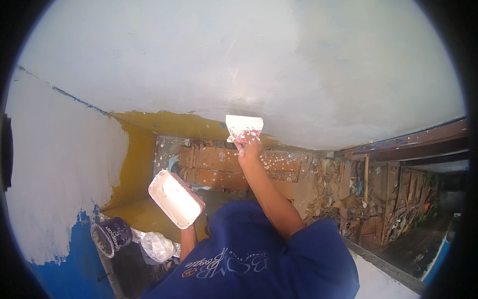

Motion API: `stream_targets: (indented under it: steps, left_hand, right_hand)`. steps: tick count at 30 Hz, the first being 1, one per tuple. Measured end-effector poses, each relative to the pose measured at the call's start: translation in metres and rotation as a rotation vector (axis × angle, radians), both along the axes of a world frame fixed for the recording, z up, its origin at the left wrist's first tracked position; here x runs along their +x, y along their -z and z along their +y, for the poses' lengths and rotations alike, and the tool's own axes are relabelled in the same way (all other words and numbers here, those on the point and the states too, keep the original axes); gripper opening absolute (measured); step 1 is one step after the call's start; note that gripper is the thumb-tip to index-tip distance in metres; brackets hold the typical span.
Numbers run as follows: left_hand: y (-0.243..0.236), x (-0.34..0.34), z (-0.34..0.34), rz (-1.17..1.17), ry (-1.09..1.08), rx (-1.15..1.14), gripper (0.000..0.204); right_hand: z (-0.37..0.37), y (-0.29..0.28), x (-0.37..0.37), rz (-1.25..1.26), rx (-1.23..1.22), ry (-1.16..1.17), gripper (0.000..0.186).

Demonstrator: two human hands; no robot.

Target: The person applies white plaster to a blue and yellow wall using a putty knife, repeatedly scraping the material from a small container and spreading it across the wall surface.

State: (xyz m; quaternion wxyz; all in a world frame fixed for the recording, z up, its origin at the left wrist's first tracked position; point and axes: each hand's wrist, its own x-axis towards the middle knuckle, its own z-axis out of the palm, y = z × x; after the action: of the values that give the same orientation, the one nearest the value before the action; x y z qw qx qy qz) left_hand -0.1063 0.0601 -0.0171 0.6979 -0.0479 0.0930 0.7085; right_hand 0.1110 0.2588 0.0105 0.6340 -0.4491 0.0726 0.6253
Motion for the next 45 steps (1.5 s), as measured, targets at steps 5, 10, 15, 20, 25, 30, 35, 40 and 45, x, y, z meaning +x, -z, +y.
stream_targets:
  steps: [5,10,15,20,25,30,35,40,45]
  left_hand:
    - [-0.001,-0.011,-0.004,-0.013,0.048,0.038,0.065]
    - [-0.003,-0.022,-0.004,0.106,0.068,0.028,0.064]
    - [-0.015,-0.018,0.003,-0.027,0.096,0.109,0.063]
    - [-0.013,-0.018,0.007,-0.026,0.094,0.092,0.063]
    - [-0.014,-0.013,0.009,0.009,0.129,0.082,0.063]
    - [-0.015,-0.012,0.013,0.058,0.145,0.085,0.063]
    - [-0.025,-0.005,0.019,-0.012,0.131,0.065,0.062]
    - [-0.027,0.004,0.023,0.027,0.116,0.113,0.063]
    - [-0.034,0.006,0.023,-0.267,0.157,0.08,0.062]
  right_hand:
    - [0.039,0.102,-0.03,-0.076,-0.202,0.009,0.032]
    - [0.076,0.092,-0.03,0.024,-0.245,0.2,0.037]
    - [0.054,0.005,-0.02,0.062,0.08,0.089,0.039]
    - [0.028,-0.051,-0.012,-0.025,0.054,0.172,0.031]
    - [0.052,-0.041,0.001,-0.164,-0.027,0.091,0.024]
    - [0.089,-0.116,0.012,-0.225,0.037,-0.024,0.014]
    - [0.016,-0.119,-0.001,-0.234,0.191,-0.033,0.021]
    - [0.022,-0.003,0.008,-0.08,0.064,0.134,0.031]
    - [0.049,0.009,0.004,-0.103,-0.087,0.163,0.034]
